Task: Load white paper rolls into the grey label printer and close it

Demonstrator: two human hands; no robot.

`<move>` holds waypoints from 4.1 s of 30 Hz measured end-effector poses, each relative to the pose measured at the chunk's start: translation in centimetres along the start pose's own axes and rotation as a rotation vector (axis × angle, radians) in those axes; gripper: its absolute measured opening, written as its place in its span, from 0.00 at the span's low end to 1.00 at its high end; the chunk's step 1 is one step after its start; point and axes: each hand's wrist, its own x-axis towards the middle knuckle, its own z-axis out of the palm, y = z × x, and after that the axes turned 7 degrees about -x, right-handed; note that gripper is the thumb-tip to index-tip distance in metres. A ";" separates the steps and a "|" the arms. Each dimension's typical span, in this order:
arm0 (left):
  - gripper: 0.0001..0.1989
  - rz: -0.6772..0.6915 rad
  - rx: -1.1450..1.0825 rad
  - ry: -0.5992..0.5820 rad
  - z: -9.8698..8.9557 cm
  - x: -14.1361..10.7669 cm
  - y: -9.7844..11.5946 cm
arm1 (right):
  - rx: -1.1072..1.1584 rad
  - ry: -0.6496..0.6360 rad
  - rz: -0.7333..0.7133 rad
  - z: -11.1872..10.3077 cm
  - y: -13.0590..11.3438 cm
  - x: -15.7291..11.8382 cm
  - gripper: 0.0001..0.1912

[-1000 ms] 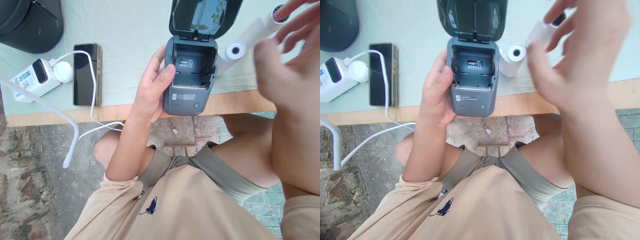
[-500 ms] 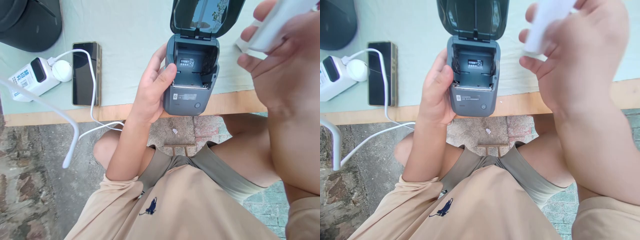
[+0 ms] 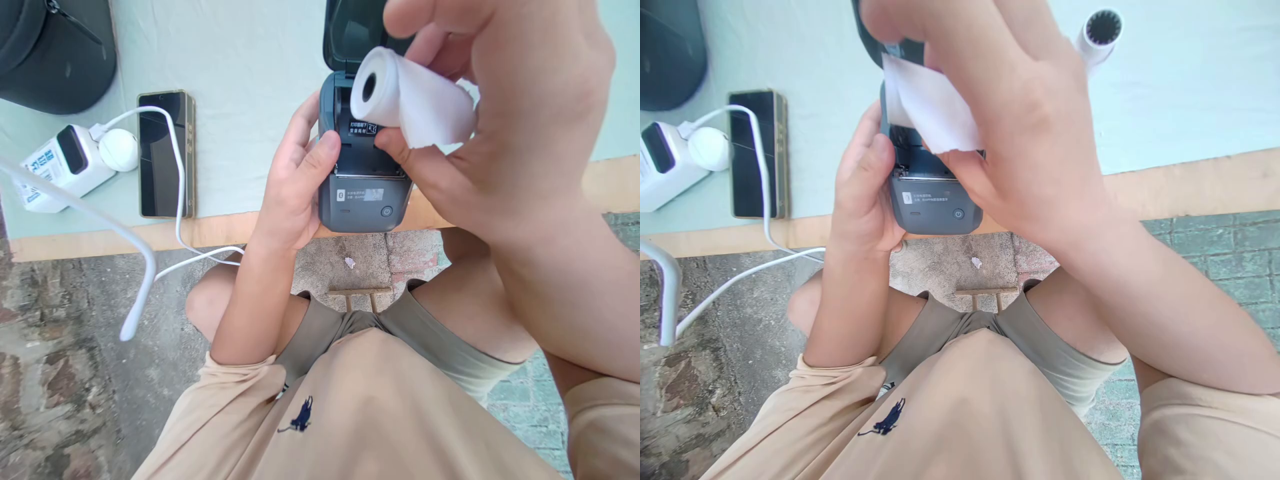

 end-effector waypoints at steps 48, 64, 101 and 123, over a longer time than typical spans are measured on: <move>0.40 0.083 0.217 -0.076 -2.2 0.8 -1.9 | 0.326 0.233 -0.084 1.2 3.4 0.8 0.18; 0.46 0.067 0.288 -0.125 -2.3 0.6 -1.4 | 0.125 0.085 -0.361 1.9 3.9 -0.7 0.07; 0.18 0.028 0.018 0.032 -0.7 0.3 -0.4 | 0.433 -0.096 -0.166 1.4 2.7 -1.1 0.21; 0.21 0.039 -0.035 -0.033 -0.5 0.2 -0.4 | 0.139 0.125 -0.014 -0.5 0.1 0.8 0.19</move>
